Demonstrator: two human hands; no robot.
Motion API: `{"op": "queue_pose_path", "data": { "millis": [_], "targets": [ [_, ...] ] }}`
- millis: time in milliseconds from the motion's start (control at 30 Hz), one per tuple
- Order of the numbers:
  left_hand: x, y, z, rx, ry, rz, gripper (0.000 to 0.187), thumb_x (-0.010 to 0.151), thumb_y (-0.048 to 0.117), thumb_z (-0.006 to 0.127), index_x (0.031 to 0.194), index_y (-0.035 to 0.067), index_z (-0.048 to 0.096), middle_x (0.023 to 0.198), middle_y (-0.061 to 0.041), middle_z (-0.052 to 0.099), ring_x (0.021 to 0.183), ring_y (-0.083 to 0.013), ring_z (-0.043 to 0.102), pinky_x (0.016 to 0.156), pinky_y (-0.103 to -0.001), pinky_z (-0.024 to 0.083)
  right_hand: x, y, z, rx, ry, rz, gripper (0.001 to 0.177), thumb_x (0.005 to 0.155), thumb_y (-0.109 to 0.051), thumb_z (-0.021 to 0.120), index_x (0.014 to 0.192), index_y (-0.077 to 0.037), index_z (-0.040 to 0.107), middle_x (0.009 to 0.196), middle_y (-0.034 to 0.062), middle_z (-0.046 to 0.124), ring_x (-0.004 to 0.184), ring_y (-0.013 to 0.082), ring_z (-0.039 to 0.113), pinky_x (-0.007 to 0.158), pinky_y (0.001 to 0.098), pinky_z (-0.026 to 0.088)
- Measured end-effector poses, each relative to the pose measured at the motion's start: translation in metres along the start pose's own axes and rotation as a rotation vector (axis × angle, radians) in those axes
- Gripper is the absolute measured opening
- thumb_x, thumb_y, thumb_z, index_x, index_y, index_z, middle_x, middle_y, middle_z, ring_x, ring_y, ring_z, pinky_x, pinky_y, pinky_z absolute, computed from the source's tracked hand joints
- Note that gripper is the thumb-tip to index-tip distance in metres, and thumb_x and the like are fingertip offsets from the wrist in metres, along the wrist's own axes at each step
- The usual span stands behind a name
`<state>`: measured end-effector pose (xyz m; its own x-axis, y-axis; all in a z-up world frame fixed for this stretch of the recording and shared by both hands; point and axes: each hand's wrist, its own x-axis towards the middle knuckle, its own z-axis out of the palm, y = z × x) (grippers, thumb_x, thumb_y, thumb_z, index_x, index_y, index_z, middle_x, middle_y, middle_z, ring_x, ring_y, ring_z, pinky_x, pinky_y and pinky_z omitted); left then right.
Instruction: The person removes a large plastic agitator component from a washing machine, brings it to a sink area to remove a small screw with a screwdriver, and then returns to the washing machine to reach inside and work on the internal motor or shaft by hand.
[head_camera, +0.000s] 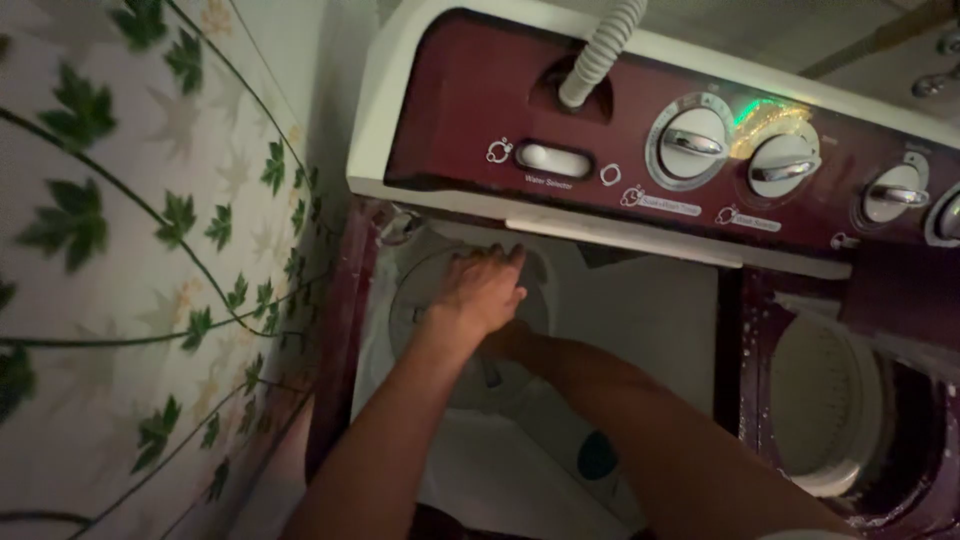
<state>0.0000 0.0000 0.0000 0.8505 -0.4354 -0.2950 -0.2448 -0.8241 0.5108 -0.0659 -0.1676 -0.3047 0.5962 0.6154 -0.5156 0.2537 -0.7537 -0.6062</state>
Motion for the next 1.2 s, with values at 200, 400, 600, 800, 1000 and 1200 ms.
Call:
{"op": "queue_pose_path", "data": {
  "millis": [200, 400, 600, 800, 1000, 1200],
  "targets": [
    [-0.001, 0.001, -0.006, 0.010, -0.025, 0.000, 0.057, 0.090, 0.035, 0.071, 0.137, 0.009, 0.052, 0.121, -0.015, 0.066, 0.112, -0.0355, 0.065, 0.094, -0.054, 0.051, 0.021, 0.006, 0.021, 0.258, 0.099, 0.062, 0.040, 0.099, -0.034, 0.054, 0.130, -0.011, 0.066, 0.121, 0.0197, 0.068, 0.109, 0.0376, 0.065, 0.094, 0.0515, 0.050],
    [-0.003, 0.002, -0.011, -0.004, -0.037, -0.015, 0.062, 0.089, 0.034, 0.071, 0.142, 0.010, 0.048, 0.122, -0.015, 0.065, 0.110, -0.0357, 0.065, 0.094, -0.055, 0.050, 0.034, 0.007, 0.032, 0.545, 0.227, 0.105, 0.040, 0.097, -0.034, 0.055, 0.128, -0.013, 0.068, 0.117, 0.0190, 0.070, 0.106, 0.0380, 0.066, 0.092, 0.0521, 0.051],
    [0.004, -0.007, 0.019, -0.006, 0.014, 0.005, 0.060, 0.088, 0.036, 0.071, 0.139, 0.011, 0.054, 0.123, -0.016, 0.066, 0.113, -0.0372, 0.065, 0.096, -0.054, 0.050, -0.005, -0.011, 0.008, 0.153, 0.122, 0.159, 0.039, 0.096, -0.035, 0.056, 0.127, -0.015, 0.070, 0.114, 0.0183, 0.071, 0.103, 0.0383, 0.067, 0.090, 0.0527, 0.052],
    [0.000, -0.045, 0.033, -0.009, 0.061, 0.044, 0.055, 0.092, 0.037, 0.069, 0.136, 0.007, 0.057, 0.130, -0.020, 0.064, 0.117, -0.0406, 0.063, 0.098, -0.052, 0.051, -0.071, -0.079, -0.061, -0.282, 0.025, 0.297, 0.039, 0.094, -0.035, 0.057, 0.125, -0.017, 0.071, 0.110, 0.0176, 0.073, 0.100, 0.0387, 0.069, 0.088, 0.0533, 0.053],
    [-0.100, -0.001, -0.043, -0.117, 0.226, 0.056, 0.060, 0.096, 0.035, 0.062, 0.147, 0.005, 0.049, 0.132, -0.021, 0.063, 0.117, -0.0399, 0.062, 0.096, -0.049, 0.052, -0.197, -0.190, -0.183, -0.186, 0.233, 0.305, 0.039, 0.093, -0.036, 0.058, 0.124, -0.019, 0.073, 0.107, 0.0170, 0.075, 0.097, 0.0390, 0.070, 0.086, 0.0539, 0.054],
    [-0.209, 0.050, -0.031, -0.186, 0.403, -0.117, 0.057, 0.098, 0.036, 0.063, 0.144, 0.005, 0.051, 0.138, -0.022, 0.061, 0.122, -0.0412, 0.060, 0.098, -0.048, 0.050, -0.350, -0.248, -0.177, 0.086, 0.772, 0.159, 0.041, 0.094, -0.036, 0.064, 0.127, -0.014, 0.070, 0.103, 0.0207, 0.075, 0.093, 0.0418, 0.070, 0.081, 0.0505, 0.055]
  ]
}}
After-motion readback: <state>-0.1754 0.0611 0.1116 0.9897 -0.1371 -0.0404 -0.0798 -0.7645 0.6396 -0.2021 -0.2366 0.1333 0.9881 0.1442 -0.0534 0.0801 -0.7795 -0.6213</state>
